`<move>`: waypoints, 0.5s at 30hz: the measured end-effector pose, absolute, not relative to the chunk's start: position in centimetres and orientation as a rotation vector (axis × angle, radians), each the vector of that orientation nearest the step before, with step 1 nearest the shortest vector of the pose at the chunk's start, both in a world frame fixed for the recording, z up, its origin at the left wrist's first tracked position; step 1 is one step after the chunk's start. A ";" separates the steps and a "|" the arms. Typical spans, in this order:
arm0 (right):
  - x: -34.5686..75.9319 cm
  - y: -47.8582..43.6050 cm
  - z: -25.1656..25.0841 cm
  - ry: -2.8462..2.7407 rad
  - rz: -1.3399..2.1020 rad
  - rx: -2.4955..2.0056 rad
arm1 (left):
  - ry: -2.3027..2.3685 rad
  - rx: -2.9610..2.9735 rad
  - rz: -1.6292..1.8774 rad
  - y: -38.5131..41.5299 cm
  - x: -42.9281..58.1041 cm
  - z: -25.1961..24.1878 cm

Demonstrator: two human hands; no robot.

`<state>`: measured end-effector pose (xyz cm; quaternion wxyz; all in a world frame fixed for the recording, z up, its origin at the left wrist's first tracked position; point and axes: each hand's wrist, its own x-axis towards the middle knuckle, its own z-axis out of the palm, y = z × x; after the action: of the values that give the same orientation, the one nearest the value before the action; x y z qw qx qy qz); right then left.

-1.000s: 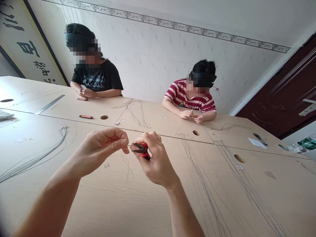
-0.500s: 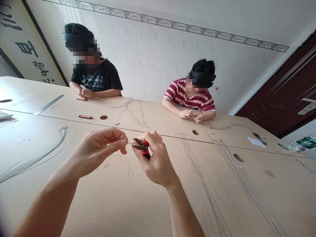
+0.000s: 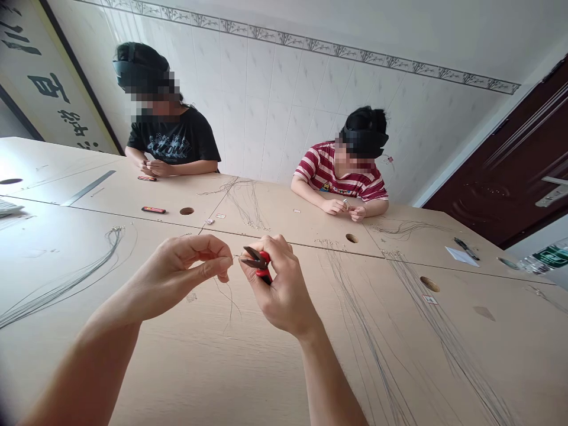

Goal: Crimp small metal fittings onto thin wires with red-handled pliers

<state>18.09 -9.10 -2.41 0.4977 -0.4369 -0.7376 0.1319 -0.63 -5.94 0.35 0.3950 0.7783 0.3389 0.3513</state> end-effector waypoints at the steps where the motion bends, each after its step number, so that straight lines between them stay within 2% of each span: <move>1: 18.1 -9.1 -2.4 -1.782 0.319 -1.057 | 0.859 1.973 0.885 -5.9 -0.6 0.3; 15: 17.8 -9.1 -2.4 -1.780 0.382 -0.997 | 0.880 1.885 0.977 -5.6 -0.3 0.1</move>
<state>17.83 -9.10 -2.42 0.5082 -0.4137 -0.7385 0.1587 -0.34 -5.60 0.14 0.4091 0.7484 0.3492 0.3880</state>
